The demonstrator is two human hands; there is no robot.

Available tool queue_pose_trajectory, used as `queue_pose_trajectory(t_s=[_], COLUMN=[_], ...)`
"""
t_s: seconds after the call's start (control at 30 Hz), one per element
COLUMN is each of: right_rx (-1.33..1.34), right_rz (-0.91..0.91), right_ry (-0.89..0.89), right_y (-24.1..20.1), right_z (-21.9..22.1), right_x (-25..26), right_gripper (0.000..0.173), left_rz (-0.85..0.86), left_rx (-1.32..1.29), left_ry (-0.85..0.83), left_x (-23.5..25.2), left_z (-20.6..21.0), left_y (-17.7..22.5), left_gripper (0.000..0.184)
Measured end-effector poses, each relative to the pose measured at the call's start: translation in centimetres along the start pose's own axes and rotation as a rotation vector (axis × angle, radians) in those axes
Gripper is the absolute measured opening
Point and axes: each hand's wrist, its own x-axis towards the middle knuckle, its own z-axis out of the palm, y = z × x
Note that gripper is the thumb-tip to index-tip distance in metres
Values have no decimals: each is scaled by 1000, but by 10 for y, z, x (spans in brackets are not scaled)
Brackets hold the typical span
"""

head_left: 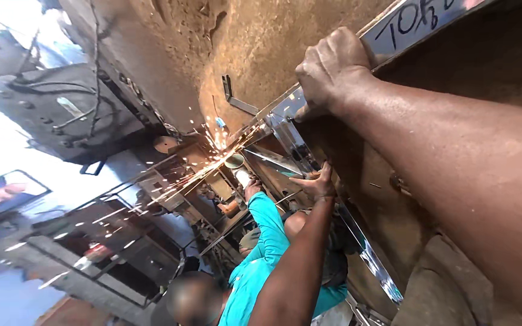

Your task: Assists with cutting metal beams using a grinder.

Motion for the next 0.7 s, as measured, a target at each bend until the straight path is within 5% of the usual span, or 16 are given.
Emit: queue_pose_trajectory(t_s=[0.07, 0.1, 0.17, 0.3, 0.43, 0.7], right_rx=[17, 9, 0, -44, -28, -37], right_rz=[21, -2, -28, -13, -10, -2], right_ry=[-416, -159, 7, -57, -84, -78], right_y=[-4, -1, 5, 5, 5, 7], right_z=[-46, -21, 6, 6, 3, 3], right_x=[-1, -4, 3, 9, 9, 10], right_gripper=[76, 77, 80, 83, 86, 89], left_rz=[-4, 1, 2, 7, 196, 161], left_rx=[0, -3, -30, -107, -81, 6], left_ry=[-9, -4, -6, -6, 80, 75], left_x=[1, 1, 0, 9, 37, 34], left_z=[0, 0, 0, 3, 23, 19], left_y=[-1, -1, -1, -11, -63, -58], left_gripper=[117, 116, 116, 115, 124, 121])
